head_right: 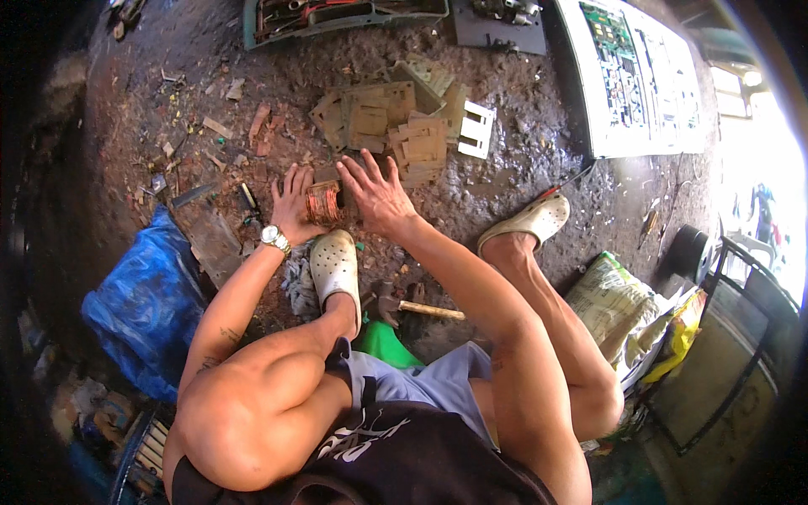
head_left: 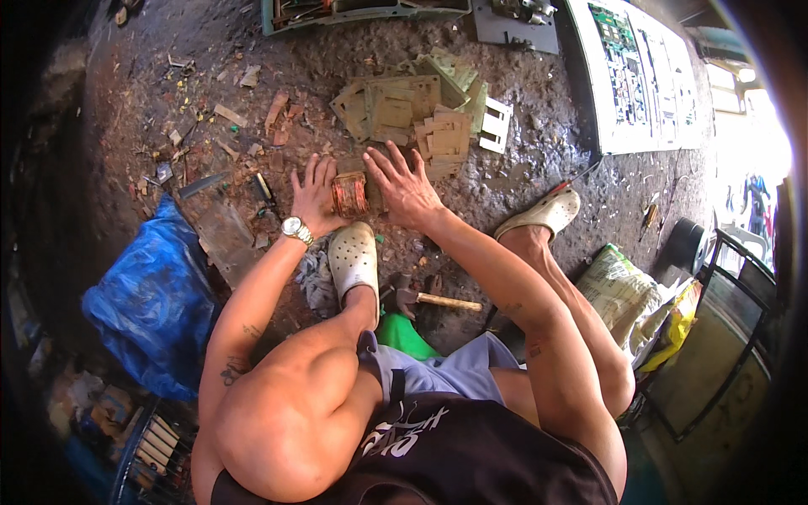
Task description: The person sits on the floor and assembles small electrical components by hand. They place laminated sheets over a copper coil, stack them, and occasionally use a hammer to tap the assembly. The person handles the components one at a time and arranges them into a stack.
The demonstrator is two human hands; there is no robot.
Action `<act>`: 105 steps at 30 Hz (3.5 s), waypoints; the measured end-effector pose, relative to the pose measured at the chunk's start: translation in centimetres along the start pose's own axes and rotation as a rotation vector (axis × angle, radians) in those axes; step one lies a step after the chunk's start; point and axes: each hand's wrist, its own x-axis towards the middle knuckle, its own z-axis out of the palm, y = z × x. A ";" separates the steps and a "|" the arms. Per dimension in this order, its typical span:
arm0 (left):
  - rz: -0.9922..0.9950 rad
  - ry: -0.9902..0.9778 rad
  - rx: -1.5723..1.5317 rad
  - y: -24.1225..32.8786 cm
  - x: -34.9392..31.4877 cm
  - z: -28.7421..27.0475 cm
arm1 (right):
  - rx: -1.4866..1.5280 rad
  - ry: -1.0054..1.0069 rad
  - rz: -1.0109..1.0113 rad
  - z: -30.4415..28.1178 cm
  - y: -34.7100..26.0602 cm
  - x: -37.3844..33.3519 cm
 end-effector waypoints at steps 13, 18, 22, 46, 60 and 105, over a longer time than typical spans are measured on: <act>-0.016 -0.007 -0.048 0.5 0.2 -0.5 | 0.024 0.102 -0.094 0.8 1.2 0.7; 0.005 0.052 -0.099 0.3 0.2 -0.4 | -0.028 0.114 -0.123 0.2 2.1 0.6; 0.041 0.089 -0.053 -0.1 0.4 -0.1 | 0.034 0.043 -0.084 0.7 1.2 0.3; 0.042 0.029 -0.097 -0.6 -0.1 -0.2 | -0.044 0.058 -0.039 1.1 1.6 -0.9; 0.011 0.096 -0.161 0.5 -0.5 0.3 | 1.333 0.031 0.676 3.1 0.6 -1.2; -0.335 0.376 -0.873 -1.9 -4.2 -0.8 | 1.090 0.306 0.764 0.6 -5.5 1.9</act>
